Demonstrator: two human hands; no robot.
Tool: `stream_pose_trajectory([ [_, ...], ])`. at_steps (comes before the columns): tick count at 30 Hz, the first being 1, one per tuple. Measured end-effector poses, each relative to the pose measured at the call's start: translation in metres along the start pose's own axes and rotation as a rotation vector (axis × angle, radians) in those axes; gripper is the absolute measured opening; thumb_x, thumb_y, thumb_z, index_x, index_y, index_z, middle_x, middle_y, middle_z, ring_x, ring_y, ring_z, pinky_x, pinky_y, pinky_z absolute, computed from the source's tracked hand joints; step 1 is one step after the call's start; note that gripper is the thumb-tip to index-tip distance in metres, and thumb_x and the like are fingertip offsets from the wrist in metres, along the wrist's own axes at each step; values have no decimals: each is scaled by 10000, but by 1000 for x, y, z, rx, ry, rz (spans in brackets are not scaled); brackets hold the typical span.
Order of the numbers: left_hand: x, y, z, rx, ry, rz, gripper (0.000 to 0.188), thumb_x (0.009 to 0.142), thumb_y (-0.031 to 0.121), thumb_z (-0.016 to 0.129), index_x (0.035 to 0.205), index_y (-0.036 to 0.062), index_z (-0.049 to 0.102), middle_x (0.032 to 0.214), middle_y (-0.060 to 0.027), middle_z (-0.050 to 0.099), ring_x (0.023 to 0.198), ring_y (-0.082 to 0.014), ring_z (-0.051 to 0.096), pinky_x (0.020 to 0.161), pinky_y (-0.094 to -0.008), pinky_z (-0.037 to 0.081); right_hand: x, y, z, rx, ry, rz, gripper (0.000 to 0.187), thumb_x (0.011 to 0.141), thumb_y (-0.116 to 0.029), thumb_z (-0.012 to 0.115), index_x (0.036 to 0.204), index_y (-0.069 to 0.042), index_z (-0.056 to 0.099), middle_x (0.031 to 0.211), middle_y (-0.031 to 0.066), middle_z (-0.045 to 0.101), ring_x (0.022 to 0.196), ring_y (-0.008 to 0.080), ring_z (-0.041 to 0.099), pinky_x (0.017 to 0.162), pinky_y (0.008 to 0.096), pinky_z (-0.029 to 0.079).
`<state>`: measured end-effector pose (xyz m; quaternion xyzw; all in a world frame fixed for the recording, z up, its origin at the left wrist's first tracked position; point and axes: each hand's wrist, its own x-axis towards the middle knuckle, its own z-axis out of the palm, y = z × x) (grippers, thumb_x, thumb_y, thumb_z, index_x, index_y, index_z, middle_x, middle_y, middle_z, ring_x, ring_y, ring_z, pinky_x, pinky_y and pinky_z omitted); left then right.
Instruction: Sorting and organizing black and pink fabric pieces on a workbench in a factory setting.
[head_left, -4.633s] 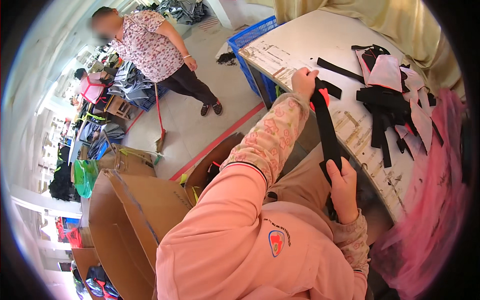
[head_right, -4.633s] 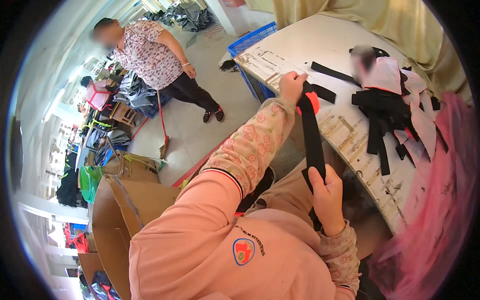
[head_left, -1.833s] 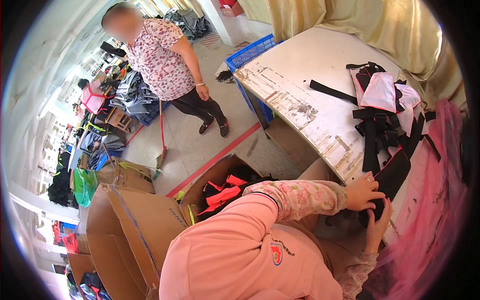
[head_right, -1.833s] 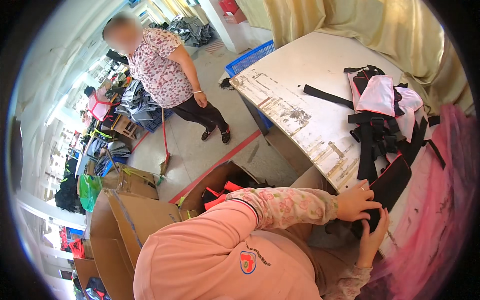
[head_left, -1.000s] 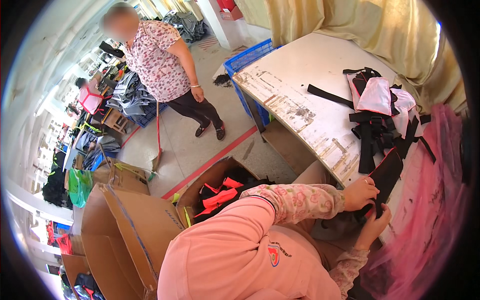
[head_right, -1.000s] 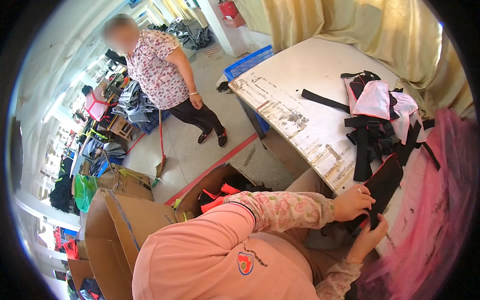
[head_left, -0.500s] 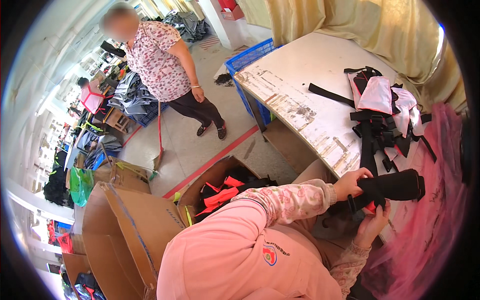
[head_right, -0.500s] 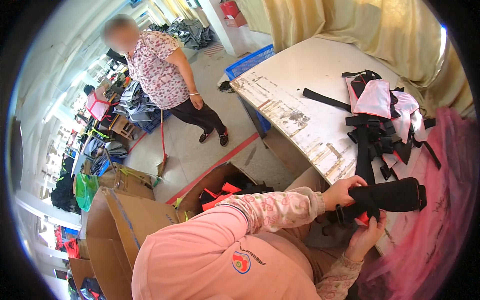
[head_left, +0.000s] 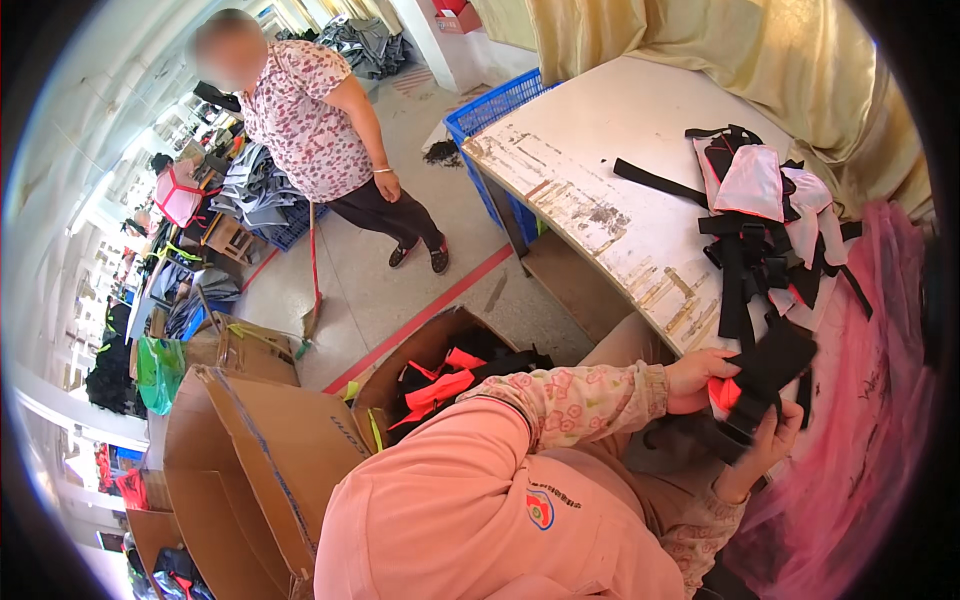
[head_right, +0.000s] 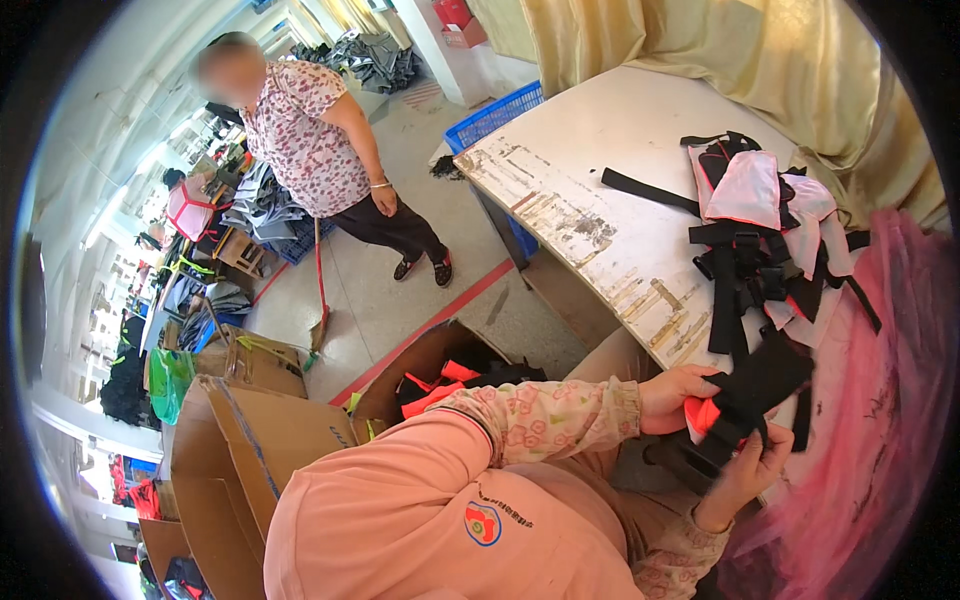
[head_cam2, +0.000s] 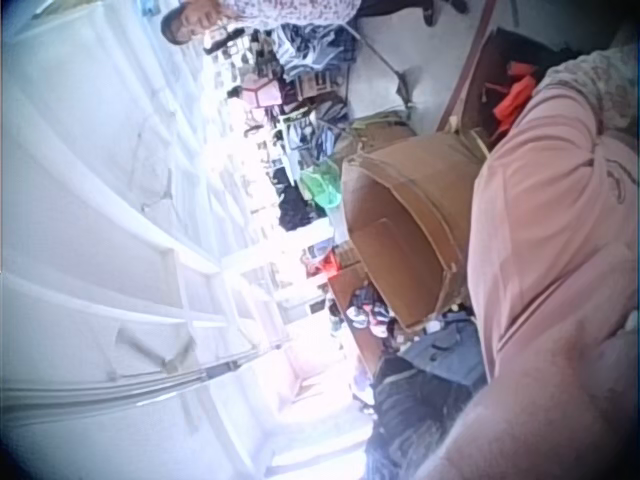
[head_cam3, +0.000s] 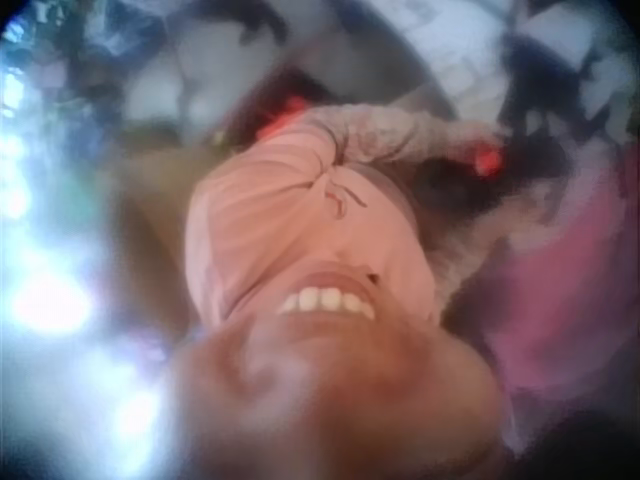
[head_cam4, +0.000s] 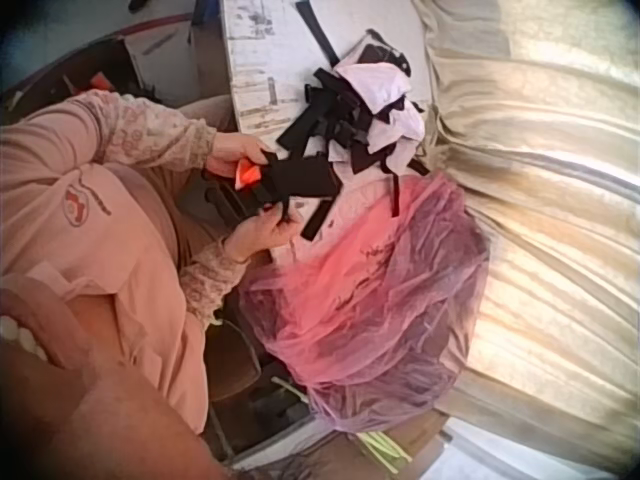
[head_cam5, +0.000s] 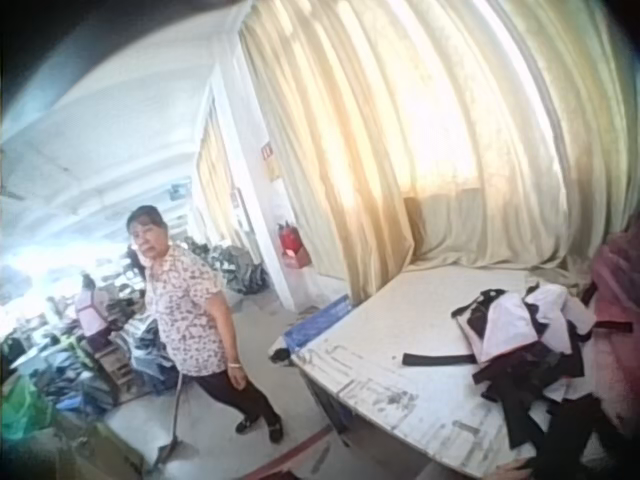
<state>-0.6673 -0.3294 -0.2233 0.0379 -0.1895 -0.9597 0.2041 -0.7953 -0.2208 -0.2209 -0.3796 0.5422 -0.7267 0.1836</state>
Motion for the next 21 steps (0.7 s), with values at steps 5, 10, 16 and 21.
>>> stream_pose_trajectory([
  [5, -1, -2, 13, -116, -158, -27, 328, 868, 171, 559, 1130, -24, 529, 1129, -115, 603, 1031, -221, 583, 963, -378, 415, 8, 5, -5, -50, 34, -139, 88, 925, -90, 518, 933, -3, 505, 929, 58, 550, 831, 120, 518, 785, 242, 418],
  [10, 0, 7, 33, -195, -1, -157, 375, 889, 246, 534, 1158, -15, 531, 1109, -127, 620, 969, -225, 616, 900, -374, 475, 10, -9, 4, -20, 65, -93, 121, 948, -121, 485, 982, -8, 514, 1024, 85, 565, 901, 135, 527, 843, 269, 414],
  [16, 0, 26, 48, -115, 45, -18, 383, 924, 296, 490, 1122, -25, 553, 1057, -141, 639, 921, -235, 634, 850, -376, 507, 5, -16, 21, 549, -15, 274, 287, 976, -208, 426, 1191, -28, 488, 1188, 93, 544, 1047, 181, 534, 930, 327, 410],
  [21, 1, 37, 46, 224, 15, 109, 367, 920, 307, 529, 1096, -14, 563, 1035, -100, 644, 881, -155, 630, 775, -308, 516, -8, -13, 39, 1005, -221, 333, 436, 983, -324, 383, 1278, -8, 442, 1222, 93, 536, 1090, 198, 532, 962, 349, 413],
])
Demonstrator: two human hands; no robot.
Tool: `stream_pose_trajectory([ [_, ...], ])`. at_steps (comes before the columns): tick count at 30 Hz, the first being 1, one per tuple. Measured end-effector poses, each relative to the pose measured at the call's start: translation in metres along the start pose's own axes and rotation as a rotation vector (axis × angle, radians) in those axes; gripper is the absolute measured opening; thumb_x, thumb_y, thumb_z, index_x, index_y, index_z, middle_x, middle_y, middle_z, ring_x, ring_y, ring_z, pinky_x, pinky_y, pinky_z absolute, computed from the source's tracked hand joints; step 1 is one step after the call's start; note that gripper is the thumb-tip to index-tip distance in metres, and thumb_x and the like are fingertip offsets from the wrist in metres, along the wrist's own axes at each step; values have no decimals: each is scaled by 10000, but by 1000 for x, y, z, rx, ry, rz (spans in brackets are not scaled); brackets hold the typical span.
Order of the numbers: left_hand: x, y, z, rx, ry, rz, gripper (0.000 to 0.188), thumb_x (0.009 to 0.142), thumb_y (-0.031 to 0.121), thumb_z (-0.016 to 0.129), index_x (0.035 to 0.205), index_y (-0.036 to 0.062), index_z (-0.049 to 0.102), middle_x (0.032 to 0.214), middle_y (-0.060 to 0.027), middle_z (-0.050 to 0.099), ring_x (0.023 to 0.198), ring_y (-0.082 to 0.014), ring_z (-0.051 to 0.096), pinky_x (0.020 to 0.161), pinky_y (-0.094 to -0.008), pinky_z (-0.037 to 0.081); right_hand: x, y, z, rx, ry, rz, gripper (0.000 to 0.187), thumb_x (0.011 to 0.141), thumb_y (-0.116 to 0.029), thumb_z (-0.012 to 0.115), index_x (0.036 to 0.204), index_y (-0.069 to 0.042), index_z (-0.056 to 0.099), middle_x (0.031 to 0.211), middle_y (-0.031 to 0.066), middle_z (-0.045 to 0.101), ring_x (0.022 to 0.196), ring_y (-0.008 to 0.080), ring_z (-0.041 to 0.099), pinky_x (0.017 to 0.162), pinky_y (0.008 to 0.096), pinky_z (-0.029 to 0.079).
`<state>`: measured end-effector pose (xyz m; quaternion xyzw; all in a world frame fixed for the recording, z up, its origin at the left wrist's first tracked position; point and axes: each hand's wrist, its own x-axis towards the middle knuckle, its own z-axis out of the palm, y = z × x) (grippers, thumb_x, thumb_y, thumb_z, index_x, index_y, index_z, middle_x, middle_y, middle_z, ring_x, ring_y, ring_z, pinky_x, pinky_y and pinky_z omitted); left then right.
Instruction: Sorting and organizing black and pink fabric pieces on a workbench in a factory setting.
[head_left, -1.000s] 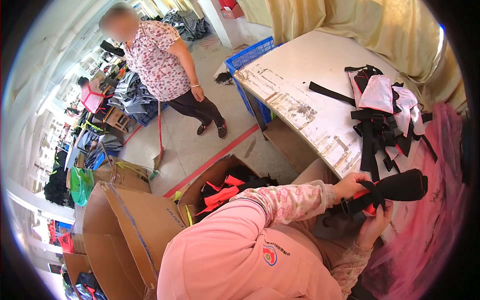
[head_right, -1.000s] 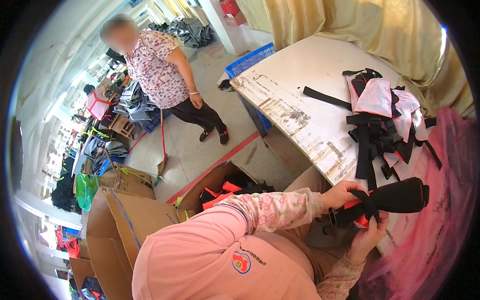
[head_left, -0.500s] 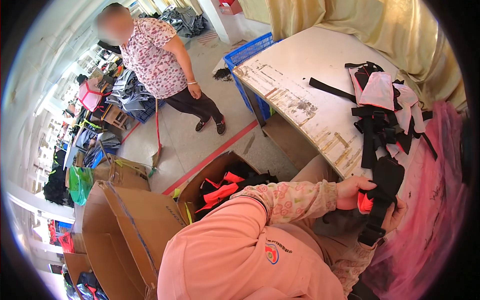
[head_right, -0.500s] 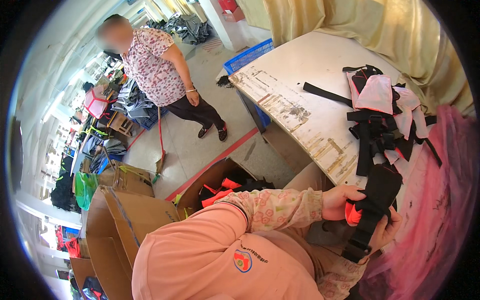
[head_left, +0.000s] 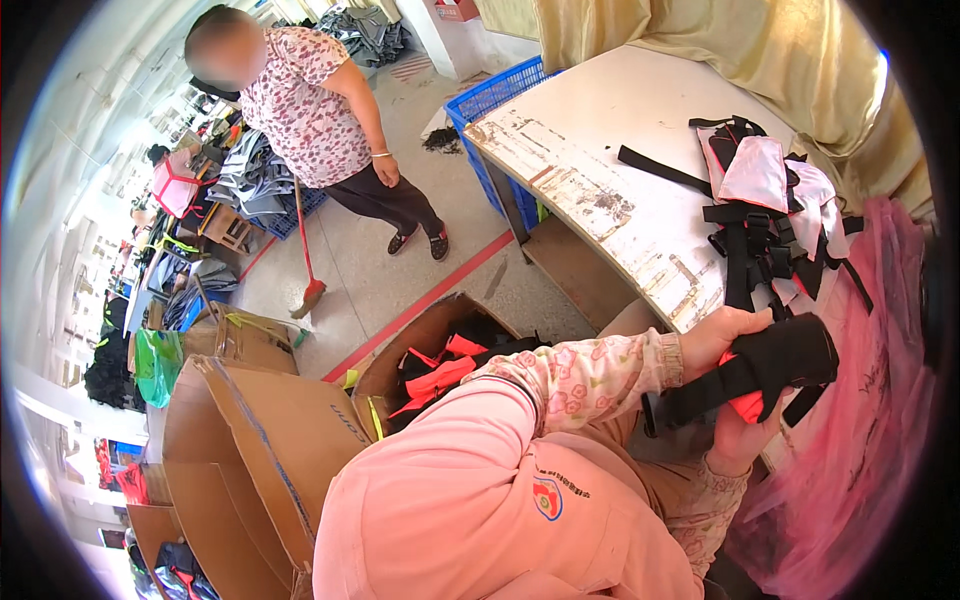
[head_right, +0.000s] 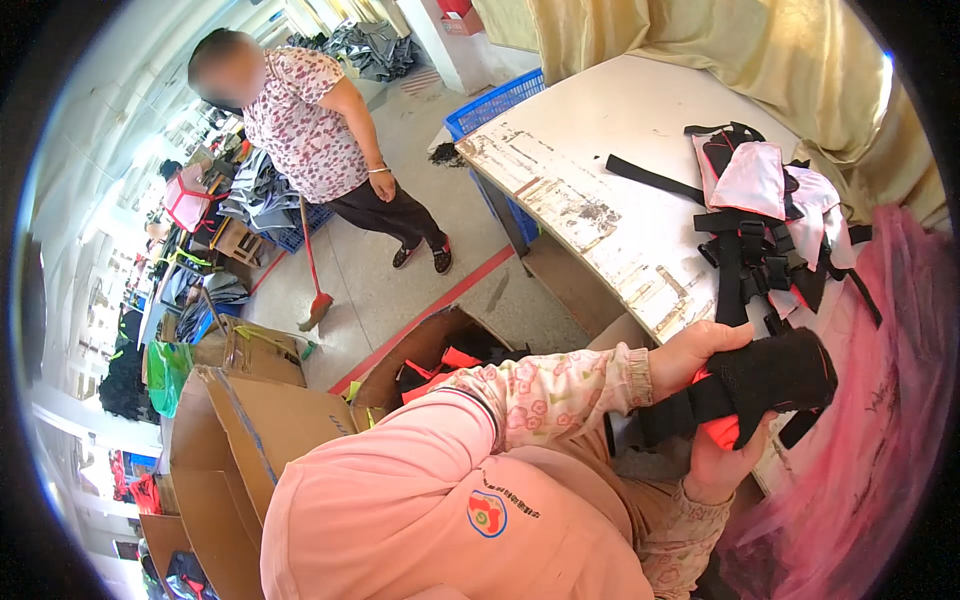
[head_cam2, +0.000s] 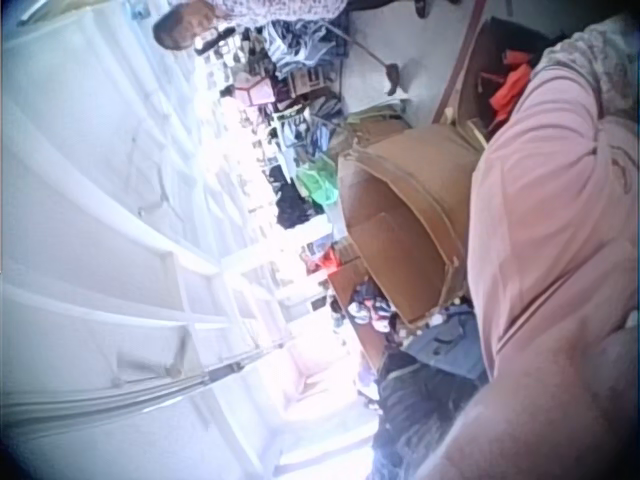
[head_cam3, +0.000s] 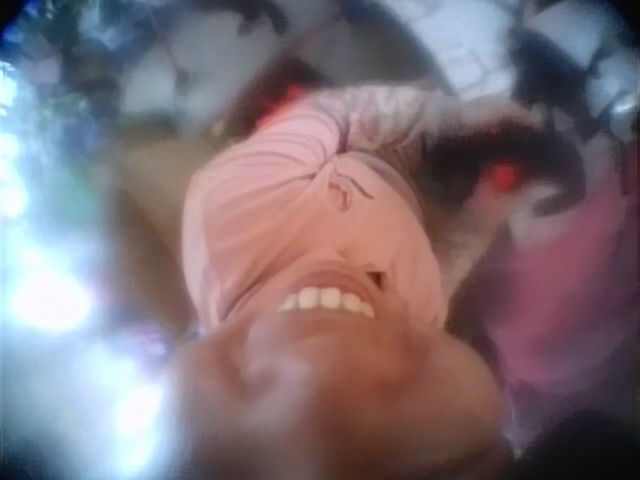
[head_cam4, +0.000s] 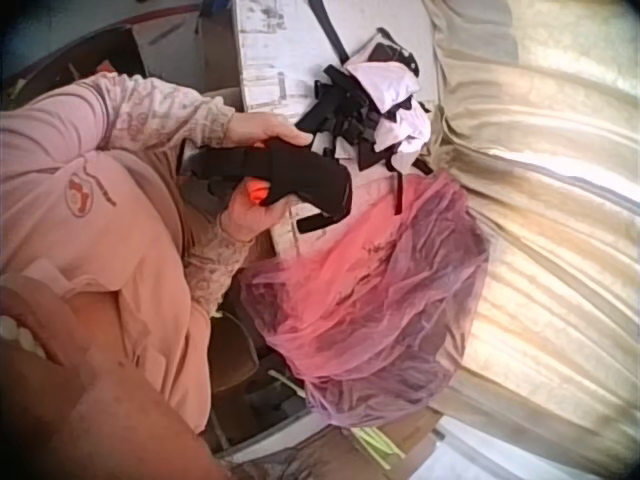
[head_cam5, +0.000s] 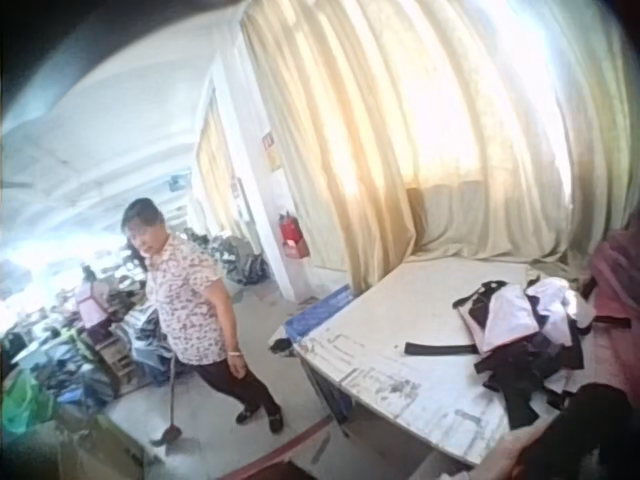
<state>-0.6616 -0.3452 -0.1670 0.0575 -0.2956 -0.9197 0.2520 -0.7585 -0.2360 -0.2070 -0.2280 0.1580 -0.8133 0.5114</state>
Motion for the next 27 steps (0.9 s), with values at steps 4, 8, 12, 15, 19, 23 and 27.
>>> stream_pose_trajectory([
  [4, -3, -12, -11, 138, 15, 91, 264, 915, 316, 556, 951, 55, 561, 873, -9, 615, 762, -89, 595, 690, -248, 503, 5, -12, -3, -260, 236, -52, 472, 971, -379, 366, 1254, -13, 461, 1213, 93, 546, 1081, 217, 540, 969, 352, 391],
  [8, -20, -29, -17, 249, 92, 44, 248, 905, 350, 570, 910, 111, 505, 786, 27, 551, 686, -68, 549, 626, -220, 479, 9, -19, 39, -472, 432, -155, 354, 987, -345, 353, 1057, -44, 526, 969, 45, 573, 873, 157, 567, 800, 300, 456],
  [12, -26, -34, -22, 126, 251, -148, 233, 902, 349, 574, 940, 125, 520, 812, 15, 576, 725, -85, 573, 641, -250, 483, 3, -14, 33, -527, 385, -212, 340, 978, -342, 385, 1066, -39, 512, 1002, 51, 566, 890, 160, 567, 803, 302, 456],
  [15, -30, -43, -27, 13, 323, -208, 221, 907, 347, 565, 937, 131, 530, 837, 16, 595, 747, -94, 581, 656, -270, 486, 2, -13, 16, -607, 352, -291, 268, 972, -294, 408, 1014, -40, 484, 963, 48, 534, 903, 160, 539, 819, 296, 433],
  [19, -28, -46, -38, 0, 320, -166, 223, 927, 337, 529, 994, 125, 548, 908, 4, 627, 810, -117, 603, 701, -281, 498, -1, -12, 1, -648, 336, -252, 224, 968, -259, 433, 1003, -43, 481, 956, 42, 516, 901, 143, 519, 817, 293, 427],
  [23, -26, -32, -29, -299, 226, -29, 247, 940, 318, 504, 1059, 108, 558, 972, -22, 640, 864, -135, 616, 756, -290, 508, -2, 0, -14, -874, 331, -281, 198, 955, -221, 457, 1032, -41, 487, 986, 30, 519, 917, 134, 512, 819, 283, 422],
  [27, -32, -14, -23, -337, 69, 10, 234, 943, 291, 502, 1036, 87, 572, 980, -21, 641, 881, -134, 618, 783, -300, 513, -6, 12, -5, -720, 512, -293, 181, 948, -190, 458, 1041, -39, 493, 1002, 21, 519, 922, 131, 508, 829, 276, 414],
])
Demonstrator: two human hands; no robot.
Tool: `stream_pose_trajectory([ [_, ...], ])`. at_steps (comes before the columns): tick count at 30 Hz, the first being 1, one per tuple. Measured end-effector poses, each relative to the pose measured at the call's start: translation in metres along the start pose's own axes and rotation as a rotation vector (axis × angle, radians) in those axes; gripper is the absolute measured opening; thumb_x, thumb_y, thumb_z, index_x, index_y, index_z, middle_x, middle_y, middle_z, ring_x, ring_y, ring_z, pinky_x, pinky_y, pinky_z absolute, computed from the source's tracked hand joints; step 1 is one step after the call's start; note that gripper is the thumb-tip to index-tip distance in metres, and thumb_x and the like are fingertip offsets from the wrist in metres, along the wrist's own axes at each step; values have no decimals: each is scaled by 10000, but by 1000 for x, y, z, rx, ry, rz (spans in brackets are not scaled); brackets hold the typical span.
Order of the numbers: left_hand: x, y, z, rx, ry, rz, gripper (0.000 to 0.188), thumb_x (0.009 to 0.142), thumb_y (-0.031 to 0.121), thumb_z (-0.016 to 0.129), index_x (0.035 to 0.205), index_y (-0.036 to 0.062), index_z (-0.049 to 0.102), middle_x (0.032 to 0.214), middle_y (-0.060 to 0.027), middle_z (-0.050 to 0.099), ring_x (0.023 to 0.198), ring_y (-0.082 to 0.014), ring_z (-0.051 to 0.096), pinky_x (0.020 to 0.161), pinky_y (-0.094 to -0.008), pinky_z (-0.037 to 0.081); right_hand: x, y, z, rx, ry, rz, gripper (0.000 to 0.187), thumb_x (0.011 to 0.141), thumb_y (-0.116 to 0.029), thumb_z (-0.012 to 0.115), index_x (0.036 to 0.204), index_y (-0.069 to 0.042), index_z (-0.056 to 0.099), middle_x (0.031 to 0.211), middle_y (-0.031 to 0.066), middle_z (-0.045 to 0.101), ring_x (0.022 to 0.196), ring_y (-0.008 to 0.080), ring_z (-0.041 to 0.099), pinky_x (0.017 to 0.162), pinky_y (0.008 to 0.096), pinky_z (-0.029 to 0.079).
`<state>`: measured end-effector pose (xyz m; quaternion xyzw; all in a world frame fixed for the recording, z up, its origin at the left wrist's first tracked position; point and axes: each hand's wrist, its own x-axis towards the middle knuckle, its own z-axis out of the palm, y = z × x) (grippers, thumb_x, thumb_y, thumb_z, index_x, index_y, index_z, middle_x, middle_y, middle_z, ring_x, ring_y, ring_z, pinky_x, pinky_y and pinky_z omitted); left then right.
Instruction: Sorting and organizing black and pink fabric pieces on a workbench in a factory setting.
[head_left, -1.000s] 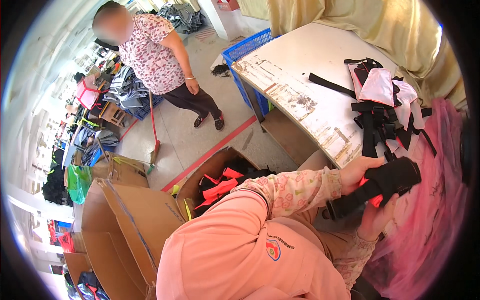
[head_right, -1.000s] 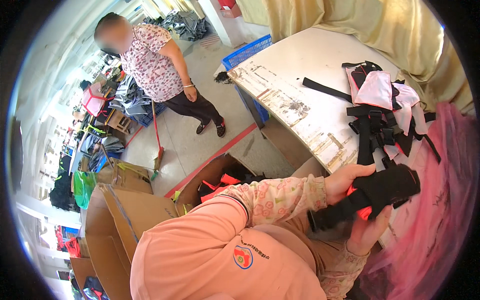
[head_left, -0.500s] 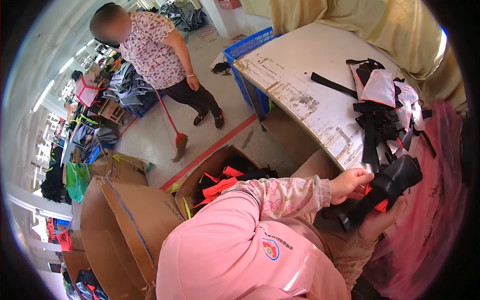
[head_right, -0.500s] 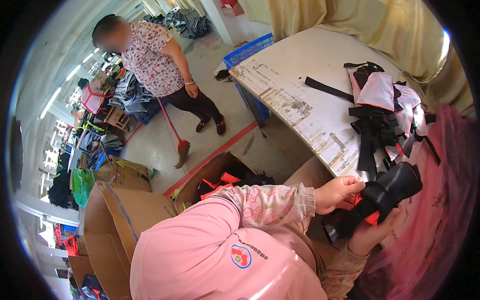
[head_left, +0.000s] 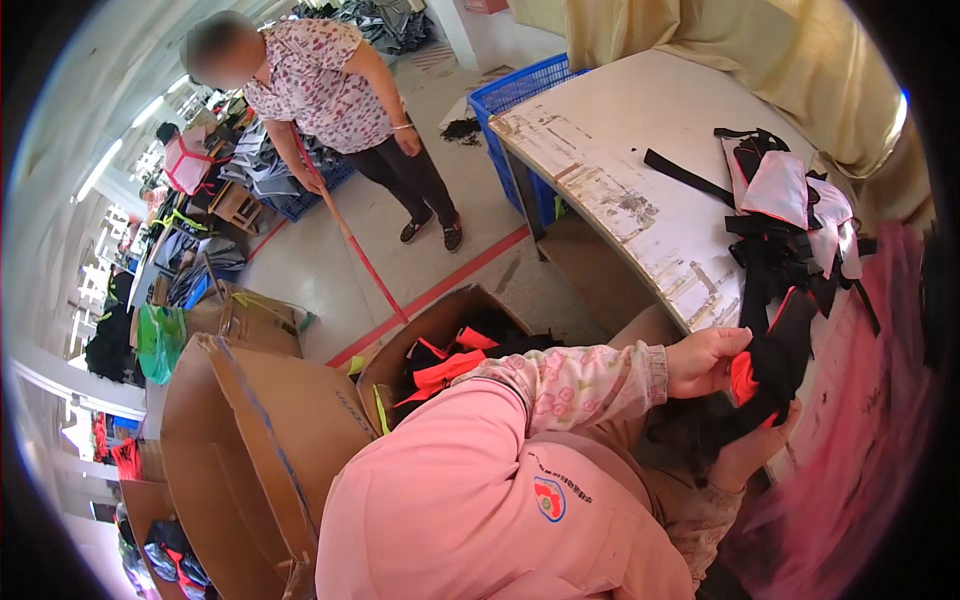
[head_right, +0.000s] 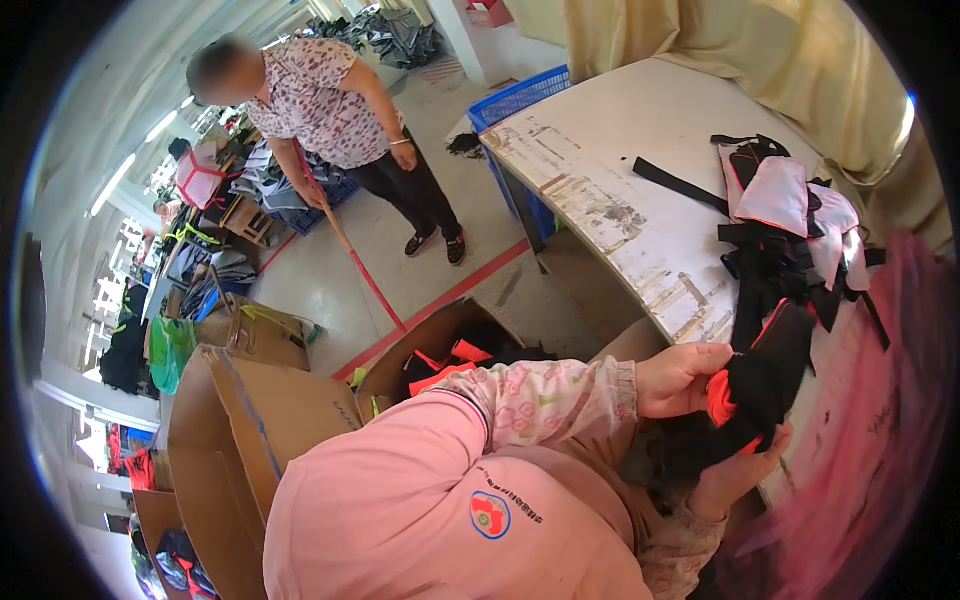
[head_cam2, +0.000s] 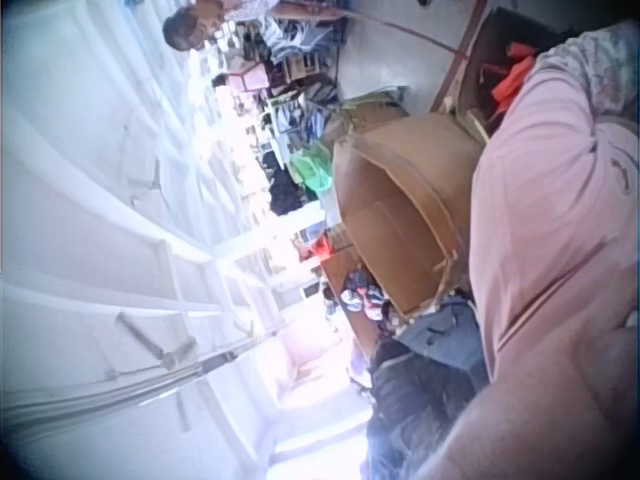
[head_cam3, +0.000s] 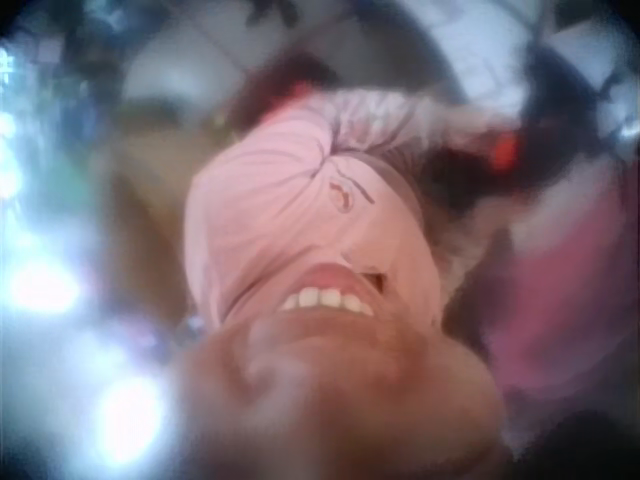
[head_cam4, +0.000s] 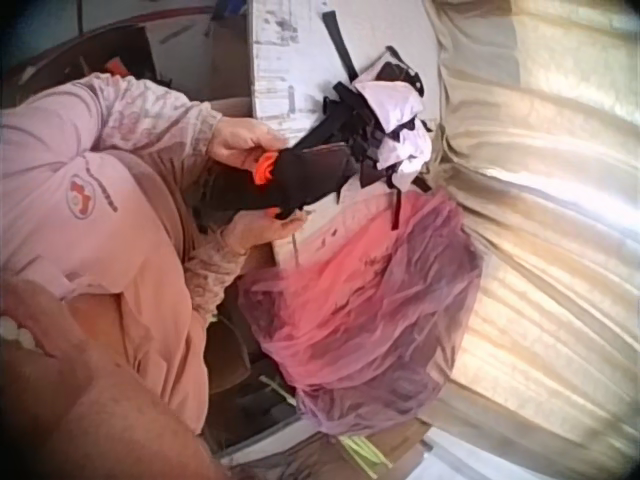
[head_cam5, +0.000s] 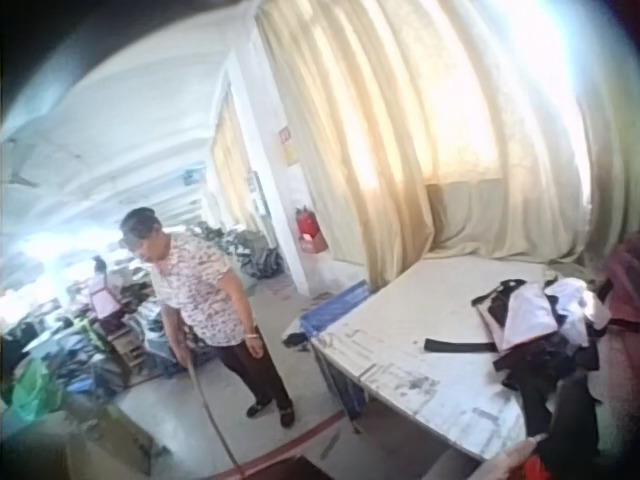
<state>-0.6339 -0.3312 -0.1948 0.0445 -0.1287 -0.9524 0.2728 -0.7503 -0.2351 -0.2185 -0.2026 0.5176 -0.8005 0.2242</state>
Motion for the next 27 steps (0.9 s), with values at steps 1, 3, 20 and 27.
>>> stream_pose_trajectory([
  [1, 2, 2, -10, 143, 18, 23, 214, 940, 289, 509, 1007, 95, 570, 961, -24, 639, 862, -141, 622, 797, -322, 514, 8, 0, -10, -37, -91, -7, 192, 948, -190, 458, 1056, -36, 497, 1015, 24, 526, 932, 131, 512, 838, 276, 412],
  [3, 5, 2, -24, 284, 41, 48, 197, 936, 287, 517, 979, 102, 568, 943, -27, 638, 844, -147, 626, 810, -344, 516, 25, 0, -26, -130, -216, -24, 237, 956, -214, 458, 1094, -30, 516, 1047, 44, 552, 959, 142, 532, 862, 277, 409],
  [20, 15, 3, -32, 133, 58, 45, 157, 938, 240, 517, 940, 88, 557, 899, -15, 622, 827, -134, 617, 750, -310, 531, 25, 12, -55, 78, -378, -40, 275, 962, -226, 442, 1056, 10, 546, 986, 53, 568, 931, 144, 525, 865, 277, 409],
  [27, 6, 2, -25, 133, -146, -90, 180, 950, 232, 495, 977, 67, 562, 926, -14, 625, 852, -129, 614, 786, -314, 519, 30, -8, -59, -160, -423, -110, 267, 970, -201, 386, 1019, -4, 559, 977, 40, 536, 941, 155, 526, 862, 289, 413],
])
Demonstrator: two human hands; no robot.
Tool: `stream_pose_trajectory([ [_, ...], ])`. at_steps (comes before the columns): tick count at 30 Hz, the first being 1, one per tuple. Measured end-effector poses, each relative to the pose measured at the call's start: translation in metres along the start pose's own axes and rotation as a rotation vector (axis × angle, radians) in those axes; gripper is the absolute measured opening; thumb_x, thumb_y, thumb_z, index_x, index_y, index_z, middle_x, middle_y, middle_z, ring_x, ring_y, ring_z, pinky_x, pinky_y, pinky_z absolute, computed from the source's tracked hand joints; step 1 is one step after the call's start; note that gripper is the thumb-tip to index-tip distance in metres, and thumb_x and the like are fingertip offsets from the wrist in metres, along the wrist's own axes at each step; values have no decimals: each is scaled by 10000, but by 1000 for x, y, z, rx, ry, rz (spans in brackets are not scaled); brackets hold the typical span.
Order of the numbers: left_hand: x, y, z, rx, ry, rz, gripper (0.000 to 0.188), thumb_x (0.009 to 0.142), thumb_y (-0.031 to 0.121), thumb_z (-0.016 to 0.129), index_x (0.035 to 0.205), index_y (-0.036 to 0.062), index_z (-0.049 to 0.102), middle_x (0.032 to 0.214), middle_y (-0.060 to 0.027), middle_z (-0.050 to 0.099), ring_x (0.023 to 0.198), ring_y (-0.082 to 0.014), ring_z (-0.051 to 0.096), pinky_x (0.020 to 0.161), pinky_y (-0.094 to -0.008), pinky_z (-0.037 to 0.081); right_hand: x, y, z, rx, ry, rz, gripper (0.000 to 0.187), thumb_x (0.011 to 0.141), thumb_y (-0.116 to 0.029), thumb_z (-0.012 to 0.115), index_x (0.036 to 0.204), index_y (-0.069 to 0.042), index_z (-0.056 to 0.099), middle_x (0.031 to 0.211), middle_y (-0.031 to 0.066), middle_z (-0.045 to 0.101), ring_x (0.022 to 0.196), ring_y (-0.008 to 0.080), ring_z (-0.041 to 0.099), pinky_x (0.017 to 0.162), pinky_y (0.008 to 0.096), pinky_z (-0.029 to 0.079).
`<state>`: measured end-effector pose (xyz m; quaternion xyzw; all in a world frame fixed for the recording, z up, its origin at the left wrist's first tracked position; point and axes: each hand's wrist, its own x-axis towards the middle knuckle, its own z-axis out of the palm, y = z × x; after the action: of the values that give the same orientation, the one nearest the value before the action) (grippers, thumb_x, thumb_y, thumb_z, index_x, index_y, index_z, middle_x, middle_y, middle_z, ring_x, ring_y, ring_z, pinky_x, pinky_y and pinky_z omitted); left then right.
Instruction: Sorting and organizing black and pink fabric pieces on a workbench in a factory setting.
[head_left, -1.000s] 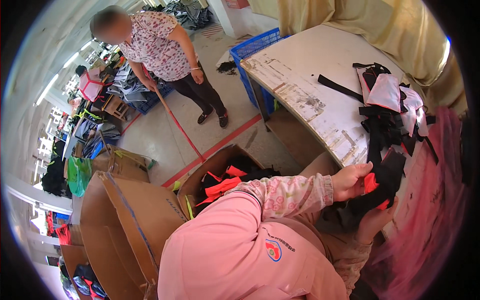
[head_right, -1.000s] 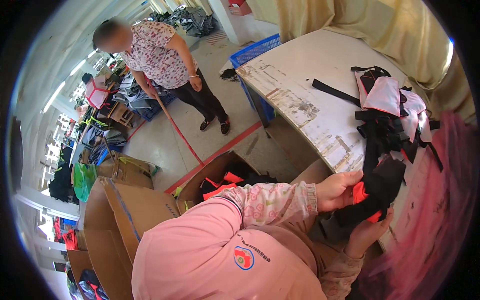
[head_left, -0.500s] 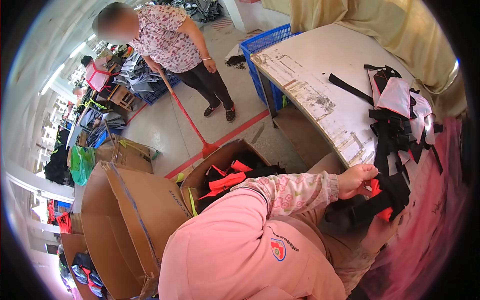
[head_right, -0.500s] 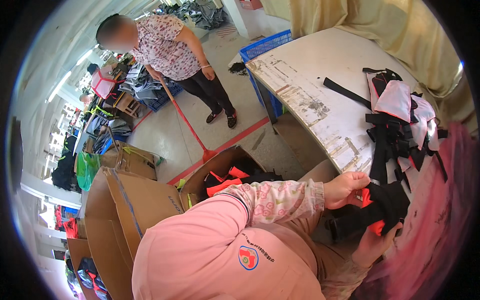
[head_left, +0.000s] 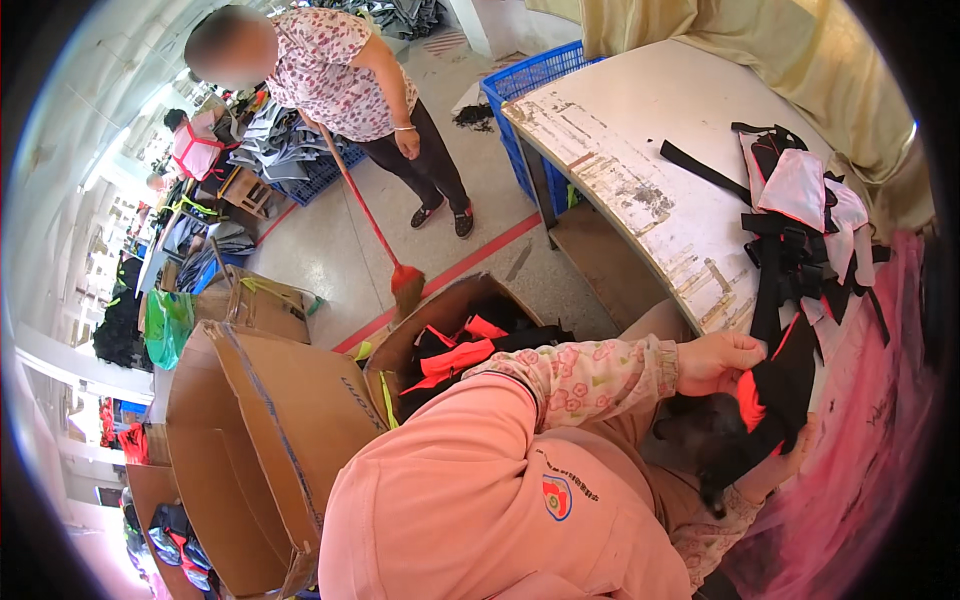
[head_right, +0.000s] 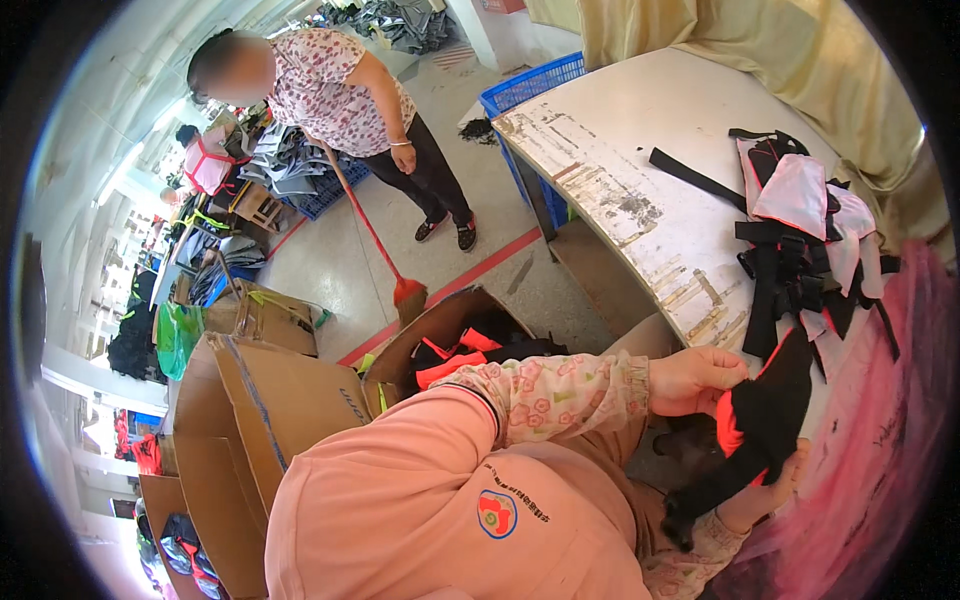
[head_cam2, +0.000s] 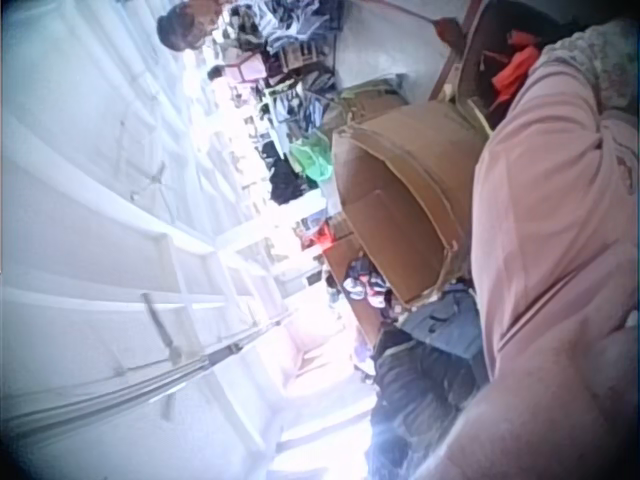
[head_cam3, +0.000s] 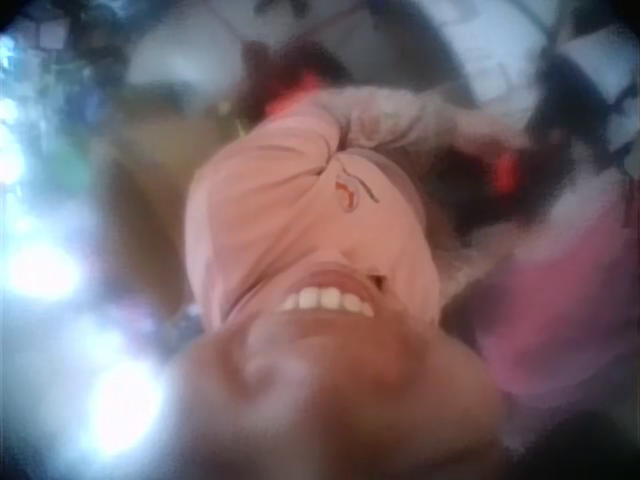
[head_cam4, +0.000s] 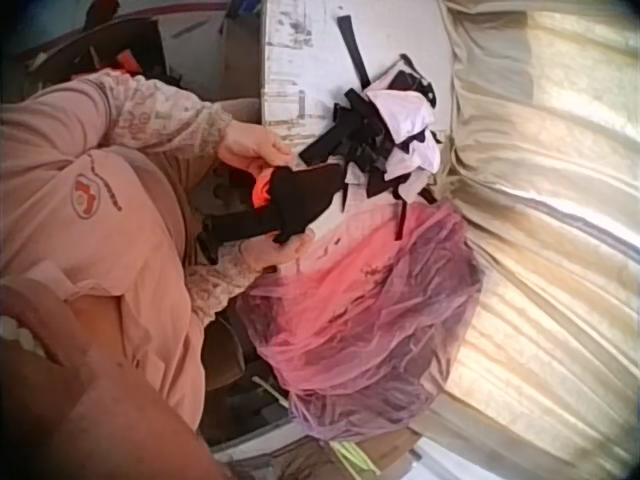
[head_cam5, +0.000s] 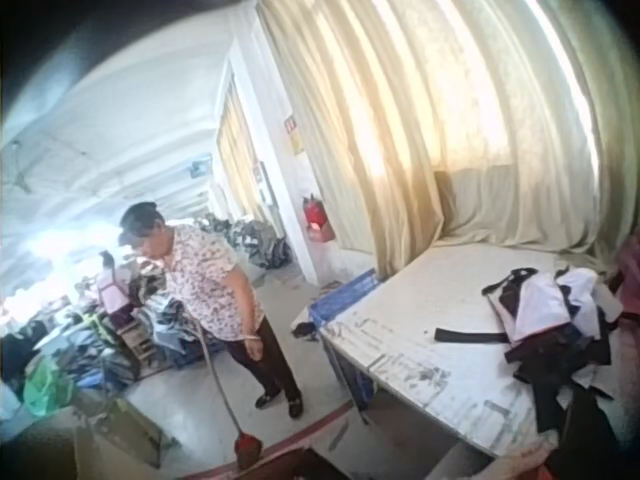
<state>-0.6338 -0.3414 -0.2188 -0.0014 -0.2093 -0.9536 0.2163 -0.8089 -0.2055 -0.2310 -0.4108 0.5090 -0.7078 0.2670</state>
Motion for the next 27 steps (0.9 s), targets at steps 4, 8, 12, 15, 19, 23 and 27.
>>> stream_pose_trajectory([
  [4, 8, -3, -9, 187, 13, 46, 161, 945, 252, 507, 903, 99, 533, 910, 12, 606, 812, -108, 593, 722, -283, 502, 5, -10, 26, 296, 190, 45, 270, 968, -216, 393, 1011, -8, 560, 977, 39, 528, 922, 150, 519, 848, 291, 409],
  [8, 5, -4, 5, 203, 113, 242, 173, 956, 264, 486, 980, 95, 511, 999, 1, 564, 908, -91, 545, 784, -259, 474, 12, 0, 31, 377, 195, 204, 279, 971, -235, 409, 1053, -5, 545, 996, 52, 557, 924, 157, 542, 845, 297, 429],
  [12, -3, 5, 29, 219, 56, 238, 200, 969, 227, 450, 1098, 79, 490, 1185, -20, 478, 1040, -112, 499, 885, -267, 429, 5, -4, 46, 204, 228, 199, 255, 970, -225, 432, 1042, -6, 542, 981, 48, 569, 894, 150, 554, 791, 279, 452],
  [15, -7, 4, 24, 811, 56, 323, 253, 931, 228, 523, 1131, 75, 494, 1161, -24, 497, 1027, -120, 496, 904, -268, 401, -1, -8, 57, 168, 228, 193, 227, 968, -215, 448, 990, -11, 544, 942, 36, 565, 848, 124, 549, 756, 256, 453],
  [19, -6, -6, 13, 1008, 151, 214, 225, 847, 202, 646, 989, 37, 586, 927, -17, 592, 899, -88, 520, 803, -247, 433, -6, -6, 60, 93, 196, 179, 210, 975, -212, 443, 935, -32, 544, 858, 8, 549, 771, 85, 525, 694, 231, 449],
  [23, 0, -2, 16, 789, 227, 0, 141, 865, 196, 622, 850, 56, 626, 780, 45, 564, 750, -39, 499, 670, -220, 424, -4, 5, 61, 107, 405, 274, 210, 949, -176, 493, 1043, -8, 577, 975, 29, 586, 910, 109, 557, 806, 254, 463],
  [27, -3, 10, 23, 743, 221, 228, 137, 885, 169, 602, 873, 35, 624, 808, 30, 597, 762, -50, 537, 699, -212, 448, 17, 8, 67, 132, 139, 243, 203, 933, -190, 525, 984, -9, 602, 944, -2, 584, 888, 69, 511, 803, 215, 400],
])
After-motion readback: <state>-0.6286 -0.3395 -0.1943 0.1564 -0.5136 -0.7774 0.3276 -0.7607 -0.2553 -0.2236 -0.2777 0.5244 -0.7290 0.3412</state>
